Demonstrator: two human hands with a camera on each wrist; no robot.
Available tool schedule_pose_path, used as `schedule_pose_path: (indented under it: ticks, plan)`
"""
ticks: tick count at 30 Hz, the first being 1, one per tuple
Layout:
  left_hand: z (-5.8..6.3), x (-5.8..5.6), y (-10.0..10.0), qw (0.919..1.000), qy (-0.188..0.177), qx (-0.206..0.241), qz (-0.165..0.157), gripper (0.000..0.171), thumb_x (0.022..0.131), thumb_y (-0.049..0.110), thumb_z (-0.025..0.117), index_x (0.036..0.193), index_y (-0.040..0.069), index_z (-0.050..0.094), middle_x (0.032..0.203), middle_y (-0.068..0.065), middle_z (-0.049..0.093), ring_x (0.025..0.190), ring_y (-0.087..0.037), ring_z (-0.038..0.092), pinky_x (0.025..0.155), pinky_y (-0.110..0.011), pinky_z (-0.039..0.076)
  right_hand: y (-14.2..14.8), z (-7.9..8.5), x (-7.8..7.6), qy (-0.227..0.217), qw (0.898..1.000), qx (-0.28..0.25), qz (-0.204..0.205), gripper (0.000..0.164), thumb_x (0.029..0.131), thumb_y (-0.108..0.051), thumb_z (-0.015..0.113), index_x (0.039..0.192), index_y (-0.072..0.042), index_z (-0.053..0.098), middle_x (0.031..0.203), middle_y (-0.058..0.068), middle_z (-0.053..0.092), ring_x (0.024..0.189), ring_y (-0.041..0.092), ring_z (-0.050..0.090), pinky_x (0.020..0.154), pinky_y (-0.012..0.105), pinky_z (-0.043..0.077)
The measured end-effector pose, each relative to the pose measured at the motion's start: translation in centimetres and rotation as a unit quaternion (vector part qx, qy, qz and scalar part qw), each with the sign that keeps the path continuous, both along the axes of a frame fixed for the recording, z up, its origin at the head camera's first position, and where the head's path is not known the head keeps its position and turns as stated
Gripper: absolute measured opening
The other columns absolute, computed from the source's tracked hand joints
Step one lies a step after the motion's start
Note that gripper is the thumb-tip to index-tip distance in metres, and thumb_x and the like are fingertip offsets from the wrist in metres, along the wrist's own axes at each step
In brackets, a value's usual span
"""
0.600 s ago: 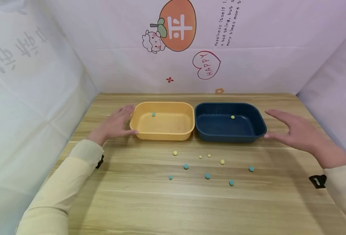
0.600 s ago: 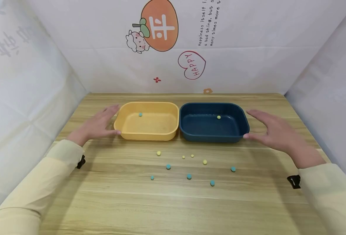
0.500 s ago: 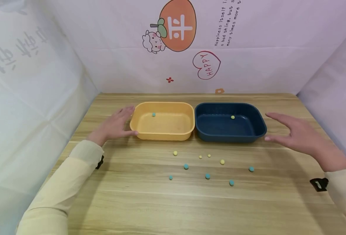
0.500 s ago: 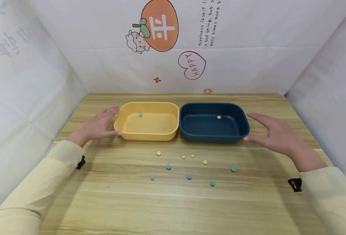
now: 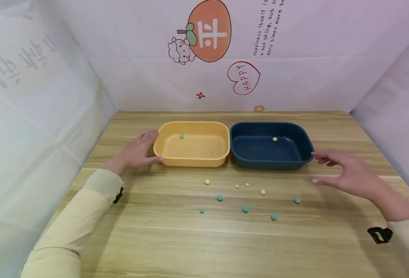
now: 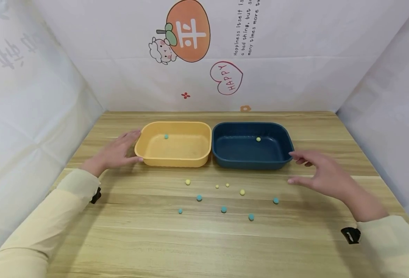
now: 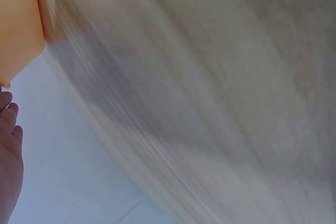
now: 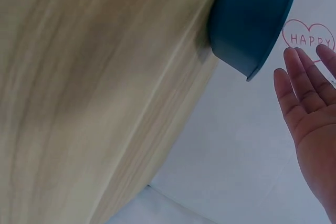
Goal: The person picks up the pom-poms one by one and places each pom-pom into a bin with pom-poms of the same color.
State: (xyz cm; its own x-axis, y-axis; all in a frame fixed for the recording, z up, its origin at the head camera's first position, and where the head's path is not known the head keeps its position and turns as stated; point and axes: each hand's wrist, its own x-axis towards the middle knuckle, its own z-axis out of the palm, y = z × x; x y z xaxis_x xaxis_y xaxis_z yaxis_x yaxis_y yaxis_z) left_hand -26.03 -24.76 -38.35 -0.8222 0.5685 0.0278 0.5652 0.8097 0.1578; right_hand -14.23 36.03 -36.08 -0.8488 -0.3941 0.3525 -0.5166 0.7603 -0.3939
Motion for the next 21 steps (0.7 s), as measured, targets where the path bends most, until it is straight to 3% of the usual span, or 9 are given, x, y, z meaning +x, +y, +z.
schedule_pose_path:
  ticks: [10, 21]
  plan:
    - [0.0, -0.1, 0.2, 1.0000, -0.006, 0.003, -0.001, 0.101, 0.089, 0.062, 0.056, 0.152, -0.006, 0.016, 0.157, -0.023, 0.018, 0.145, -0.036, 0.015, 0.118, -0.044, 0.009, -0.4, -1.8, 1.4, -0.027, 0.999, -0.013, 0.024, 0.064, 0.062, -0.018, 0.093, 0.118, -0.004, 0.064, 0.104, 0.007, 0.068, 0.087, 0.006, 0.060, 0.078, 0.009, 0.044]
    - [-0.2, 0.0, 0.3, 0.9999, -0.008, 0.014, 0.002, 0.100, 0.089, 0.060, 0.058, 0.152, -0.006, 0.016, 0.157, -0.023, 0.017, 0.145, -0.037, 0.015, 0.118, -0.045, 0.009, -1.7, -2.8, 2.3, -0.124, 0.990, -0.034, 0.052, 0.047, 0.072, -0.018, 0.088, 0.111, -0.005, 0.065, 0.099, 0.002, 0.066, 0.082, 0.014, 0.060, 0.071, 0.022, 0.051]
